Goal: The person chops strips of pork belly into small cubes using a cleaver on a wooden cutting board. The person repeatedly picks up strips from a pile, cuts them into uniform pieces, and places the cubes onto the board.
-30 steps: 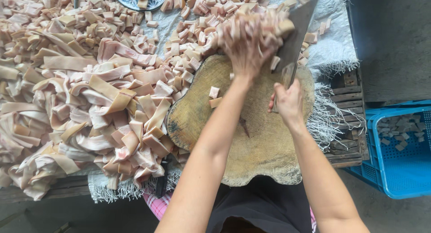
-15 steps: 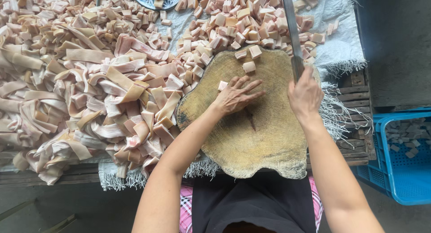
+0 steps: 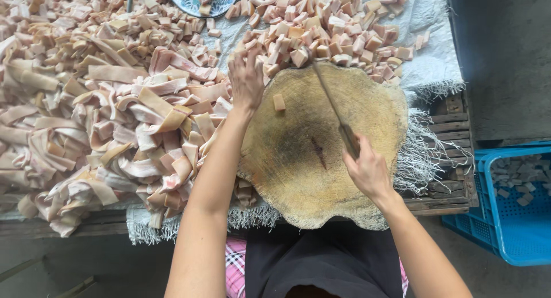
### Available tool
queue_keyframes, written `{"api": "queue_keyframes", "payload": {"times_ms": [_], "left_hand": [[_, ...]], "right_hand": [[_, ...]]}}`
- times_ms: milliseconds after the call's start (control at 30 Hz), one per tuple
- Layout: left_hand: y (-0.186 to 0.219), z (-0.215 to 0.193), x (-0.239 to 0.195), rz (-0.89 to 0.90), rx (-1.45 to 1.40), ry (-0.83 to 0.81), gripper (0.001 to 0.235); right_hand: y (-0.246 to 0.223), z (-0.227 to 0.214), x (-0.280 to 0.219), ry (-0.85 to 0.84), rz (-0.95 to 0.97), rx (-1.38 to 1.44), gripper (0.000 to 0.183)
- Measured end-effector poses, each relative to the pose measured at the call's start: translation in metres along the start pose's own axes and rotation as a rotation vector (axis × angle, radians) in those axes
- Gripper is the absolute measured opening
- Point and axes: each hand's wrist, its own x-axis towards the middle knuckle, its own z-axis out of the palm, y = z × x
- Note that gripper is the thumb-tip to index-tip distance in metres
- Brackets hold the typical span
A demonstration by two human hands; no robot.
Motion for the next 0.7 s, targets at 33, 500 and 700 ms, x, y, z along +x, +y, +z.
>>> {"api": "queue_keyframes", "payload": {"times_ms": [33,500,700], "left_hand": [[-0.001,-0.014,-0.019,0.058,-0.004,-0.029,0.034],[-0.078,-0.173,-0.253,-0.62,-0.136,0.042,0.039],[-0.081,-0.165,-0.284,-0.59,-0.172,0.003,0.054]], "right_hand": [[0.003,-0.001,-0.014,0.012,-0.118,-0.019,0.043],[-0.035,-0.021,0.009,0.022,0.071,-0.074,0.052],[0.01,-0.03,-0.057,-0.041,-0.305,-0.138,0.048]]}}
